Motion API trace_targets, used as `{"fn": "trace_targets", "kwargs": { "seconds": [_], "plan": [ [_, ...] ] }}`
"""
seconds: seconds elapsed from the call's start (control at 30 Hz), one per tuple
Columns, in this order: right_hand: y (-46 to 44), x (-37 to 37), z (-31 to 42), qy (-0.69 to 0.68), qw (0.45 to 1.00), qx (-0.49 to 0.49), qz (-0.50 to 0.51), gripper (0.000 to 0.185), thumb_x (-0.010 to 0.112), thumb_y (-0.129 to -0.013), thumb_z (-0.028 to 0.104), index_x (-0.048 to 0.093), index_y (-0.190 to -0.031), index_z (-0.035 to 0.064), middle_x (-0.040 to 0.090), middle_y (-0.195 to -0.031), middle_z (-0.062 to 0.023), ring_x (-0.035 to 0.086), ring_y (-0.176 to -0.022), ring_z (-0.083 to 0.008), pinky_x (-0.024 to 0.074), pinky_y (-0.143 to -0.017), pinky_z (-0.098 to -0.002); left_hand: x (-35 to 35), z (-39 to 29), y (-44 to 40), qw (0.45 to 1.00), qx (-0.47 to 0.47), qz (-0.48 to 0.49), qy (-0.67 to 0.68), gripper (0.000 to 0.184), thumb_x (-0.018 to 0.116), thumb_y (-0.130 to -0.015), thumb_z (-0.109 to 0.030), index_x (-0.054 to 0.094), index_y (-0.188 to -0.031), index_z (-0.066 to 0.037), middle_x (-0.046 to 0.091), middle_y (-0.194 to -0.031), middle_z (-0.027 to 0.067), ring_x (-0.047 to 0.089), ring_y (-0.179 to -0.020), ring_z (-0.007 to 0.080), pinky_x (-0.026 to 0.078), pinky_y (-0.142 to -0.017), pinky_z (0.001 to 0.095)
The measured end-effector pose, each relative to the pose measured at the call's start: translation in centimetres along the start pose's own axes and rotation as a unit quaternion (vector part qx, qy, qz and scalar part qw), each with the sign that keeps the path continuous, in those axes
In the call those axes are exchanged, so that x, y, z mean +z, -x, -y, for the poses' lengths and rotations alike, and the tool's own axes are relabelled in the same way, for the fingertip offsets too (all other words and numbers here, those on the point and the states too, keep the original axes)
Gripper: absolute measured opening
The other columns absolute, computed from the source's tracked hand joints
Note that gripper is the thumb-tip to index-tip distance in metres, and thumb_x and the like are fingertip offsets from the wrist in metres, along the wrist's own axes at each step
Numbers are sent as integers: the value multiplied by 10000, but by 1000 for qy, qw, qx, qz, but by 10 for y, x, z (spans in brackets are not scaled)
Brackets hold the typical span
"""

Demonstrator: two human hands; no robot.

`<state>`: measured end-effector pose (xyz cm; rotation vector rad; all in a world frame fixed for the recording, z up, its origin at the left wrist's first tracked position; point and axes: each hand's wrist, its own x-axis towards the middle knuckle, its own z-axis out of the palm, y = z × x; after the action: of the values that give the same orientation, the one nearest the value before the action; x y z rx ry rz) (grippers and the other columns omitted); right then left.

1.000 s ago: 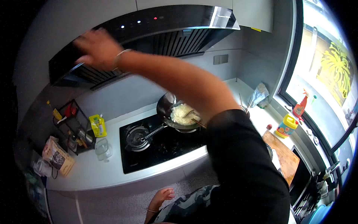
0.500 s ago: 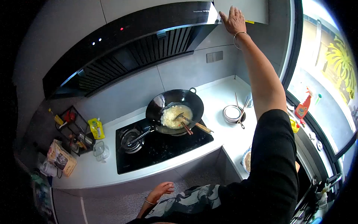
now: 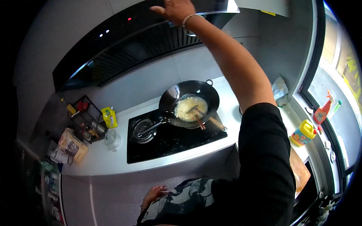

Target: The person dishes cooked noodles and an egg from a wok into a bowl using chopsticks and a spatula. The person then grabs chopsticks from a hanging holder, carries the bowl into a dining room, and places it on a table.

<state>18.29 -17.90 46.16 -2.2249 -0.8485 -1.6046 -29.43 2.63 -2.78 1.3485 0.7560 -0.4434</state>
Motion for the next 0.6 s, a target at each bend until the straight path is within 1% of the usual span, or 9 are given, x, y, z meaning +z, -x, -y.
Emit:
{"fn": "trace_targets", "kwargs": {
  "seconds": [0.17,0.2,0.23,0.3,0.37,0.43,0.5,0.57,0.6],
  "plan": [
    [-27,24,116,-85,995,-40,-16,799,310,-912,578,286,-1358,-85,291,-1422,-258,216,-1356,-367,157,-1114,-444,-40,14,6,999,33,-19,39,433,520,-924,-300,496,-1222,13,603,-1115,153,637,-920,239,508,-777,308],
    [-34,20,140,-103,993,-45,27,812,293,-912,583,252,-1371,-85,253,-1440,-256,172,-1368,-371,123,-1120,-446,-47,16,7,998,43,-20,46,442,524,-920,-305,492,-1226,14,599,-1123,158,636,-924,241,508,-779,310],
    [-37,40,164,-75,980,-79,-164,671,427,-912,506,446,-1244,-77,480,-1281,-249,434,-1236,-338,339,-1033,-426,-50,15,13,997,42,-35,49,455,529,-916,-314,490,-1224,19,595,-1126,167,634,-926,246,507,-782,314],
    [-50,71,215,-61,988,-79,-119,809,280,-884,647,344,-1366,0,341,-1410,-216,246,-1349,-362,183,-1103,-473,-56,14,26,996,37,-65,55,482,538,-908,-334,488,-1221,29,586,-1132,184,632,-931,257,507,-788,323],
    [-56,78,264,-95,984,-98,-116,852,286,-865,674,350,-1364,-14,327,-1421,-214,234,-1355,-358,159,-1109,-458,-68,31,30,993,55,-68,74,514,549,-896,-357,485,-1217,39,577,-1136,198,631,-932,266,507,-795,330],
    [-55,76,310,-138,978,-114,-107,833,284,-877,653,350,-1358,-25,338,-1408,-227,237,-1355,-354,173,-1111,-445,-79,45,32,991,69,-69,97,536,557,-888,-372,483,-1213,49,572,-1137,210,629,-934,274,508,-799,337],
    [-54,77,353,-170,974,-128,-83,843,278,-879,655,327,-1370,-29,330,-1415,-225,235,-1357,-351,154,-1116,-439,-84,55,35,987,77,-68,126,550,563,-883,-380,482,-1208,58,570,-1134,220,627,-938,281,510,-801,342],
    [-50,76,399,-197,968,-144,-59,843,308,-875,649,335,-1363,-38,331,-1415,-222,232,-1355,-354,154,-1116,-436,-88,62,35,983,81,-73,149,554,586,-870,-369,481,-1207,59,586,-1110,210,639,-908,289,522,-781,345],
    [-45,76,419,-229,957,-167,-67,849,326,-868,651,338,-1359,-42,338,-1410,-225,238,-1352,-359,155,-1115,-437,-91,70,31,980,83,-70,168,550,588,-870,-361,480,-1207,60,592,-1100,206,642,-901,291,524,-774,345]
  ]
}}
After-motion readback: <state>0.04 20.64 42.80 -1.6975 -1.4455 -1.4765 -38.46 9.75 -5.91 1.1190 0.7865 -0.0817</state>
